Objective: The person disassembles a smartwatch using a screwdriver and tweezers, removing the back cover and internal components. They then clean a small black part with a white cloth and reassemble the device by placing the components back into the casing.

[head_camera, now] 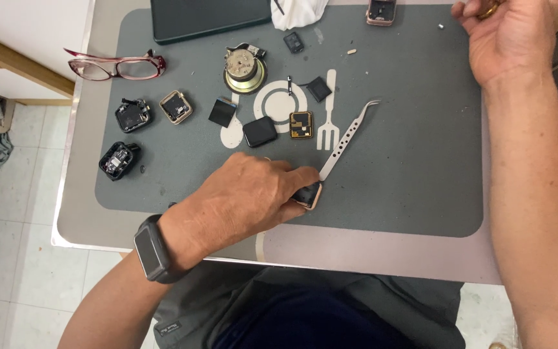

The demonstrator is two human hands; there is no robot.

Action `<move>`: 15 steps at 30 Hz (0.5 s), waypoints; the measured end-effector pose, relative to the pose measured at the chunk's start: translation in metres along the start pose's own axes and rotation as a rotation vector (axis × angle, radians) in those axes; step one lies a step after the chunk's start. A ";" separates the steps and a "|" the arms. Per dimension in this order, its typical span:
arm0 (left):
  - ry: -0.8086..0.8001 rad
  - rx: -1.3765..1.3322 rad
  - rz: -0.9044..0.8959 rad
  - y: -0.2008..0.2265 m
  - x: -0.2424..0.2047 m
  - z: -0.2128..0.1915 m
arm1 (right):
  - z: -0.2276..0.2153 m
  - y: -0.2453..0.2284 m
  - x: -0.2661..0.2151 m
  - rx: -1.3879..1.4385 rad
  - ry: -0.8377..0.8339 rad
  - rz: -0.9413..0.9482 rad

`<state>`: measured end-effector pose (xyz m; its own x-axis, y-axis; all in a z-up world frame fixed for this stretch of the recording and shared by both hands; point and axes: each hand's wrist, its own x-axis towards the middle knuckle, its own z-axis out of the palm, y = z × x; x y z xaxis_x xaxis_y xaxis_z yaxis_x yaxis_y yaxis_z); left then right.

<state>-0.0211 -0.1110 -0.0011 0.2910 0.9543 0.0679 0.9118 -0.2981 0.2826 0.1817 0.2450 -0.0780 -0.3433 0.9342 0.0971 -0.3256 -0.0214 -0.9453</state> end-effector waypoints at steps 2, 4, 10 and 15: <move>-0.030 -0.010 -0.043 0.002 -0.001 0.000 | 0.001 0.000 0.002 0.019 0.035 -0.001; -0.056 0.180 -0.075 0.005 -0.002 0.001 | 0.002 0.000 0.004 0.108 0.119 0.037; 0.126 0.175 0.029 0.006 -0.012 0.015 | 0.016 -0.015 -0.012 0.028 0.088 0.047; 0.193 -0.105 -0.017 0.003 -0.019 0.008 | 0.003 0.000 0.002 0.077 0.123 0.040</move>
<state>-0.0215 -0.1302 -0.0090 0.2061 0.9483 0.2412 0.8778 -0.2881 0.3828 0.1786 0.2457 -0.0768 -0.2484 0.9685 0.0159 -0.3823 -0.0829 -0.9203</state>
